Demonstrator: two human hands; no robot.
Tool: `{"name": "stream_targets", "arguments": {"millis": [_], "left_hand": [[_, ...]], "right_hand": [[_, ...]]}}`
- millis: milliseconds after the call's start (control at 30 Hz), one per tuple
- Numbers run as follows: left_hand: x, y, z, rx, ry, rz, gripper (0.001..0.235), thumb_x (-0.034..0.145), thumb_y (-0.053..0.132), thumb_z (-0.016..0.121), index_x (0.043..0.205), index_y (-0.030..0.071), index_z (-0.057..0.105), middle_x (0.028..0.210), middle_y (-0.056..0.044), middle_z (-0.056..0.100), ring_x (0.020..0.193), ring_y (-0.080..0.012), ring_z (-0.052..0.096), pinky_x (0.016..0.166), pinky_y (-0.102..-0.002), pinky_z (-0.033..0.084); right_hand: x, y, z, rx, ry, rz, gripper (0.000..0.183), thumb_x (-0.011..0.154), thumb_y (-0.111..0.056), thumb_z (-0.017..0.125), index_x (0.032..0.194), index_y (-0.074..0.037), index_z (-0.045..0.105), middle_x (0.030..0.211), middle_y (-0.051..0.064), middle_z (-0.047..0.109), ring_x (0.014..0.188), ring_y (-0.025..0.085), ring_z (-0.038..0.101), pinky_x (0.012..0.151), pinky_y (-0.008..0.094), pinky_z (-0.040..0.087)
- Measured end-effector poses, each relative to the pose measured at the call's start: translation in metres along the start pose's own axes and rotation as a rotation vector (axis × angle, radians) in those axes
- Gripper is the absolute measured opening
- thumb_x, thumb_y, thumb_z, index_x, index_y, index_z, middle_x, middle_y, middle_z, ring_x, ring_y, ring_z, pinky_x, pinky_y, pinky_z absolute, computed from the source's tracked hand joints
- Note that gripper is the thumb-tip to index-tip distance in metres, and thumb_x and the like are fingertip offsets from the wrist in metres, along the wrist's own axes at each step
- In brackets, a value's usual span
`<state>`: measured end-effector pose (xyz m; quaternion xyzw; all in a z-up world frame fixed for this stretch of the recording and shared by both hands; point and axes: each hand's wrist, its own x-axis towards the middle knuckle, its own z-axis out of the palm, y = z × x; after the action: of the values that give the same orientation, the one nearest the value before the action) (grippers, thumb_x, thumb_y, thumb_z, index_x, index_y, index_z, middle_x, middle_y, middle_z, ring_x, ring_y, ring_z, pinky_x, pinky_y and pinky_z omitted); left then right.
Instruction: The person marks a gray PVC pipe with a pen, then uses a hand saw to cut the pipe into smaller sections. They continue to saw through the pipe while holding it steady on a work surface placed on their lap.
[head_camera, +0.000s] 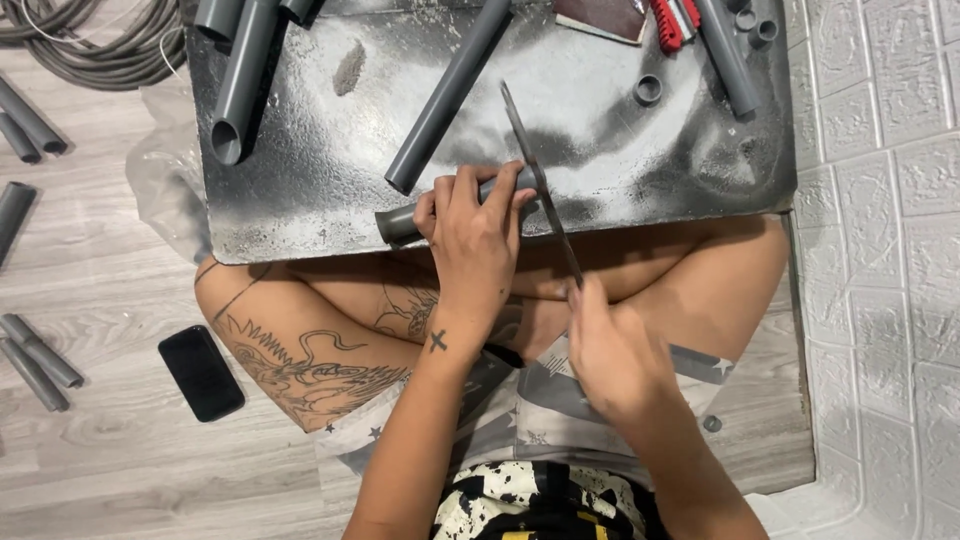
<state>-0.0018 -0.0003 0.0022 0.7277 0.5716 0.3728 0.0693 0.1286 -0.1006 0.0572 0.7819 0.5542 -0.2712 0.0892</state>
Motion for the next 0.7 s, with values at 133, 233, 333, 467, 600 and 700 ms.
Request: {"name": "stream_targets", "arguments": {"millis": [133,233,333,467,600,700], "left_hand": [[0.000,0.000,0.001,0.021,-0.003,-0.002,0.030,0.102,0.039,0.060,0.118,0.017,0.072,0.098,-0.001,0.059,0.100,-0.0205,0.056,0.094,-0.037,0.031],[0.001,0.000,0.000,0.010,-0.003,-0.006,0.030,0.102,0.038,0.060,0.118,0.016,0.072,0.098,-0.001,0.058,0.099,-0.0207,0.056,0.093,-0.036,0.031],[-0.001,-0.001,0.002,-0.003,-0.004,-0.014,0.030,0.101,0.039,0.060,0.118,0.016,0.072,0.098,-0.001,0.058,0.098,-0.0209,0.056,0.094,-0.036,0.031],[-0.001,-0.002,0.004,0.030,0.002,0.002,0.029,0.102,0.039,0.060,0.118,0.018,0.071,0.099,0.000,0.058,0.099,-0.0203,0.056,0.094,-0.036,0.030],[-0.001,-0.001,0.003,0.016,-0.014,-0.012,0.029,0.102,0.040,0.060,0.118,0.018,0.071,0.100,0.000,0.058,0.100,-0.0196,0.055,0.095,-0.036,0.030],[-0.002,-0.001,0.004,0.009,-0.014,-0.022,0.029,0.102,0.040,0.060,0.117,0.018,0.072,0.099,0.000,0.059,0.099,-0.0193,0.055,0.095,-0.037,0.029]], "right_hand": [[0.018,-0.022,-0.018,0.103,0.013,-0.082,0.032,0.108,-0.035,0.027,0.116,-0.014,0.050,0.082,0.023,0.072,0.091,0.048,0.073,0.080,0.059,0.056],[0.003,-0.008,-0.006,0.030,-0.012,-0.048,0.036,0.105,-0.037,0.032,0.131,-0.017,0.046,0.081,0.023,0.071,0.090,0.051,0.073,0.078,0.061,0.056],[-0.024,-0.002,-0.008,-0.051,0.046,-0.046,0.039,0.106,-0.027,0.037,0.138,-0.007,0.049,0.074,0.025,0.072,0.085,0.049,0.075,0.077,0.059,0.059],[0.003,-0.011,-0.005,0.035,0.026,-0.066,0.045,0.107,-0.033,0.032,0.141,-0.007,0.045,0.079,0.029,0.072,0.087,0.053,0.073,0.077,0.064,0.057],[0.018,-0.028,-0.019,0.097,0.064,-0.123,0.039,0.109,-0.031,0.026,0.128,-0.008,0.052,0.074,0.024,0.071,0.082,0.052,0.073,0.076,0.061,0.057],[0.005,-0.003,0.008,0.032,0.061,-0.078,0.039,0.108,-0.039,0.030,0.130,-0.012,0.048,0.070,0.023,0.070,0.084,0.051,0.073,0.075,0.062,0.057]]}}
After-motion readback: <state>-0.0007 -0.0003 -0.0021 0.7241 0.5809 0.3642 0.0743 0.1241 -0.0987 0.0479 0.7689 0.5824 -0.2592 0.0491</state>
